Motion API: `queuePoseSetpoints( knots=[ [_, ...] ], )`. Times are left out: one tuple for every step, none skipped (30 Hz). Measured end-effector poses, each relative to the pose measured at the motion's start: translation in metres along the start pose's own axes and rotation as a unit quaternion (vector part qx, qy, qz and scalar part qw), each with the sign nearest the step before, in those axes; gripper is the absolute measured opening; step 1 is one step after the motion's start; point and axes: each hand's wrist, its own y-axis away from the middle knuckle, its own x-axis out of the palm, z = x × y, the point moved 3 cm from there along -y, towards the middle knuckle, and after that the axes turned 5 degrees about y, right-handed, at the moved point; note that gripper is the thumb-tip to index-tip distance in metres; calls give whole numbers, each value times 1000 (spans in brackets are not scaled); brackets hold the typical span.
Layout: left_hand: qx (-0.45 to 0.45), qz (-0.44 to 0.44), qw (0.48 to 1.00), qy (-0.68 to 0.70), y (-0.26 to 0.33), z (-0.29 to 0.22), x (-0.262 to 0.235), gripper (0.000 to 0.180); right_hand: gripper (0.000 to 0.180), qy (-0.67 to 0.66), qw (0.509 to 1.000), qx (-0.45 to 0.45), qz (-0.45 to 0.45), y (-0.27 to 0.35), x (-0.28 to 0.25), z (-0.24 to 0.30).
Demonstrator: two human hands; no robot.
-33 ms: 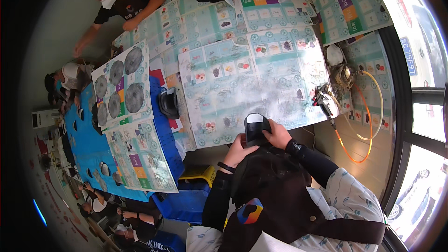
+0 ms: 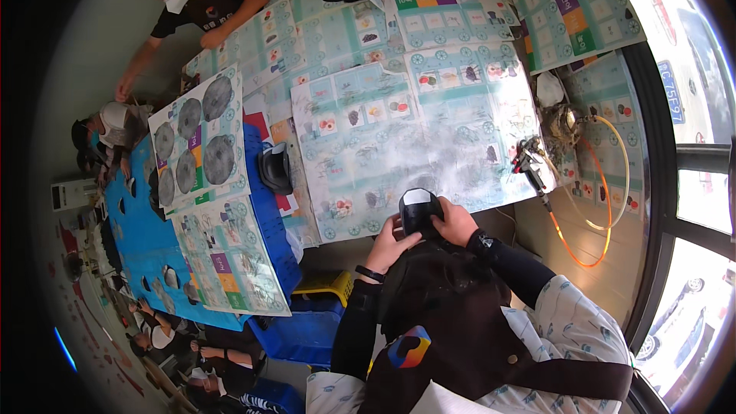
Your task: The recorder manipulates shoe components, using a handheld tool to apply a treatment or adhesive, and organizes them onto trays within a factory setting.
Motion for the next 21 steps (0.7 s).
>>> queuePoseSetpoints(
  knots=[
    [-21,-10,993,115,3,-6,5,42,41,3,1000,0,-7,4,3,3],
    [-29,-15,997,-73,-5,8,-4,44,46,-7,998,-21,59,3,6,4],
    [-14,-39,988,-151,3,22,-11,43,50,-77,991,-17,109,7,3,1],
    [4,-56,972,-229,4,11,-11,42,53,-148,978,-8,150,9,-6,-8],
    [-39,-76,970,-229,7,33,-29,42,55,-88,993,-16,74,5,-20,-35],
    [-53,-111,961,-249,13,55,-54,42,57,-28,999,-24,-1,2,-38,-72],
    [-66,-130,960,-240,19,63,-79,41,52,29,991,45,-123,8,-67,-115],
    [-140,-156,965,-158,27,50,-90,42,50,213,946,70,-235,22,-102,-154],
    [-200,-197,954,-109,50,81,-130,37,53,238,928,152,-243,20,-123,-177],
    [-221,-223,949,-30,67,94,-154,40,63,297,896,215,-249,21,-135,-211],
    [-237,-240,941,16,72,90,-164,43,73,302,888,213,-274,33,-142,-250],
    [-232,-253,939,30,82,82,-171,43,80,301,899,204,-244,39,-146,-266],
    [-229,-271,935,-8,92,81,-179,41,78,303,902,208,-226,35,-145,-264],
    [-226,-288,929,-47,100,76,-184,39,77,305,905,213,-208,33,-145,-263],
    [-189,-288,929,-135,97,78,-192,37,77,301,907,209,-205,29,-145,-261],
    [-154,-292,918,-221,102,89,-202,35,80,297,913,210,-183,19,-145,-252],
    [-115,-295,900,-301,89,74,-191,33,82,297,915,221,-163,17,-143,-251],
    [-93,-293,894,-326,79,63,-177,34,82,297,915,221,-160,17,-139,-254],
    [-68,-282,883,-370,62,42,-156,34,82,298,912,221,-173,19,-137,-258],
    [-44,-274,868,-412,45,24,-139,34,82,298,910,218,-186,19,-135,-259],
    [-46,-263,883,-385,32,15,-129,34,79,342,893,190,-220,17,-137,-240]
  ],
)
